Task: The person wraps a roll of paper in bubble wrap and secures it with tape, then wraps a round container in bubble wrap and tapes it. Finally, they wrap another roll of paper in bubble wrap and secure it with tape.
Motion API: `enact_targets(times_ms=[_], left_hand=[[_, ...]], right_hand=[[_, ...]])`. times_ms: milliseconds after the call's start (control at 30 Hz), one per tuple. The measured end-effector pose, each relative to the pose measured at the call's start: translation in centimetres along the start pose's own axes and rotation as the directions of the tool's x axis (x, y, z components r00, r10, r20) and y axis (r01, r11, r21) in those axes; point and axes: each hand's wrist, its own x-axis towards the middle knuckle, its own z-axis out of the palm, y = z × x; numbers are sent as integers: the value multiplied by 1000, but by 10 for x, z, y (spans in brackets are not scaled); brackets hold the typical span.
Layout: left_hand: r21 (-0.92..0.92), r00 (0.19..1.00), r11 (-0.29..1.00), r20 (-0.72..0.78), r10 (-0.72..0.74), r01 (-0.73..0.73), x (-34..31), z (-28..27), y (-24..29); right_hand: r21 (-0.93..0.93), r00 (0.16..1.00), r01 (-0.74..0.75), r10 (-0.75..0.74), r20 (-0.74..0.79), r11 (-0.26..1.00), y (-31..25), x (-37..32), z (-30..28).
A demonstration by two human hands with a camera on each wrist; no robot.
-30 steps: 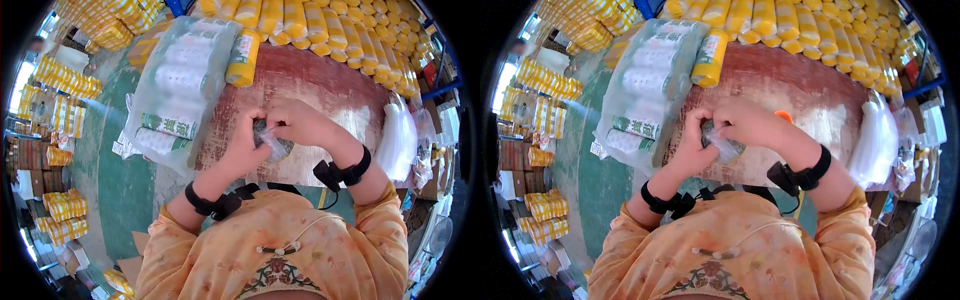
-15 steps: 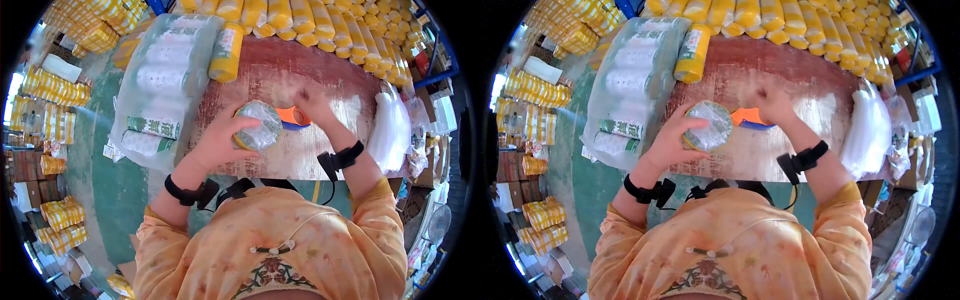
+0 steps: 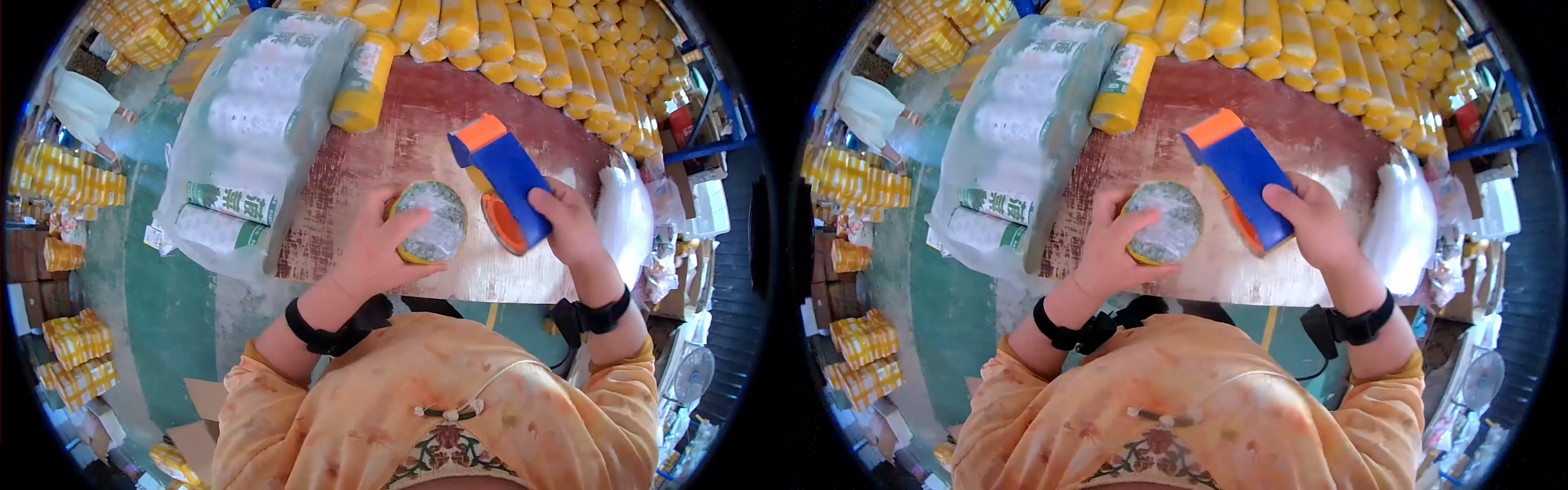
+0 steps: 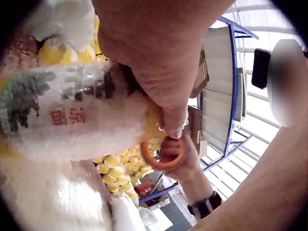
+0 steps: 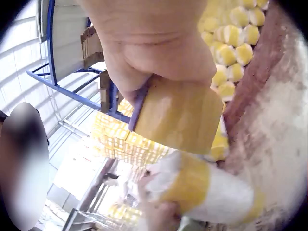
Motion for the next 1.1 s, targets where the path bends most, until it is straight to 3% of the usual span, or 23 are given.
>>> enact_targets(times_ms=[67, 167, 200, 233, 300, 433, 600, 733, 833, 867, 967, 1067, 1100], left_hand=[[-34, 1000, 999, -13, -16, 16, 0, 3, 2], [-74, 999, 997, -33, -37, 35, 0, 4, 4], [-97, 998, 995, -52, -40, 35, 0, 2, 6], [-118, 996, 992, -71, -45, 36, 1, 0, 7], [-139, 995, 989, -89, -53, 40, 1, -4, 8], [-162, 993, 986, -109, -44, 26, 2, -5, 3], [-188, 992, 975, -34, -125, 117, 13, -3, -11], [-114, 991, 990, -94, -97, 86, 37, 0, -32], [-92, 980, 986, -132, -148, 136, 58, 6, -53], [-169, 955, 949, -84, -283, 266, 65, 8, -60], [-281, 882, 855, -54, -467, 435, 91, 23, -104], [-303, 870, 844, -85, -486, 442, 112, 55, -149], [-240, 846, 829, -53, -530, 504, 117, 64, -163]], right_hand=[[263, 987, -66, 24, 158, 963, -32, -8, 9], [252, 962, -152, 85, 260, 956, -53, -6, 27], [191, 931, -259, 193, 308, 947, -50, -2, 25], [173, 948, -293, 262, 183, 940, -44, -1, 35], [155, 930, -323, 283, 233, 934, -50, -2, 34], [145, 921, -366, 337, 194, 919, -57, -3, 41], [288, 921, -390, 368, 132, 874, -53, -4, 38], [304, 946, -323, 302, 116, 896, -29, -48, 27], [386, 958, -267, 285, 11, 883, 17, -73, 24], [451, 959, -264, 283, 27, 852, 29, -71, 25], [591, 960, -239, 278, 27, 770, 56, -50, 28], [703, 952, -246, 303, 45, 668, 84, 7, 27], [725, 945, -263, 321, 61, 637, 92, 28, 24]])
